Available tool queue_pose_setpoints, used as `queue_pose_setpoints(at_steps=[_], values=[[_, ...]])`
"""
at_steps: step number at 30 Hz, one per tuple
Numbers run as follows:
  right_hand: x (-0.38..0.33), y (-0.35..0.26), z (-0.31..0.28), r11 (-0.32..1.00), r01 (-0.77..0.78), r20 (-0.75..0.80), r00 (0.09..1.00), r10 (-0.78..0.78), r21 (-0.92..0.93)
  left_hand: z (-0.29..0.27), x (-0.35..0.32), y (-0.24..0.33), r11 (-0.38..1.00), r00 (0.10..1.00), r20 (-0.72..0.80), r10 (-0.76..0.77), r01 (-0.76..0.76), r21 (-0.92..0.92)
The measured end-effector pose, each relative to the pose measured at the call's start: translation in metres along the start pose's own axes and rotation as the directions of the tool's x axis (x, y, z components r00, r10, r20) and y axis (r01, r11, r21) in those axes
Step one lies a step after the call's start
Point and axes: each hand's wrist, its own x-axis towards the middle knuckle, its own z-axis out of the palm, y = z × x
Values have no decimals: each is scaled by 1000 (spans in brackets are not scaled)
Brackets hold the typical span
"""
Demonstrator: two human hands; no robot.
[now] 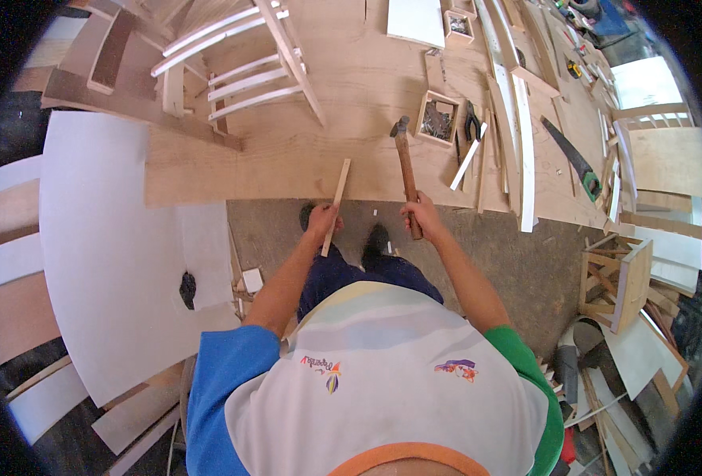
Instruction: The person holds a wooden slat against a wooden chair frame and uses a hammer to drive nails through the slat into the frame, then moves the assembly to continue working on it.
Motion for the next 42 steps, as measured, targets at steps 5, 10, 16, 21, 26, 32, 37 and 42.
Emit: queue_pose_setpoints(at_steps=[5,10,16,21,26,32,37,42], values=[[9,-2,5,999,-7,-31,999,9,52,7,15,-8,999,999,36,7,-5,-51],[-6,-12,-5,999,-36,28,999,35,25,23,10,-5,999,999,4,-35,35,-30],[-24,4,-19,985,-28,59,998,39,-170,36,21,-16,997,997,37,70,-69,-32],[-30,0,-17,956,20,96,995,9,-294,37,15,-13,995,996,58,66,-61,-77],[-15,17,-20,954,44,123,992,-8,-296,45,0,3,971,996,89,21,0,-237],[-32,3,-7,933,52,108,994,-14,-357,57,-17,30,937,972,163,168,-106,-332],[-34,17,-14,974,53,35,998,-46,-222,80,-43,54,891,976,100,192,-131,-435],[-44,8,-19,981,30,-12,999,-33,-193,91,-56,48,787,952,34,305,-232,-571]])
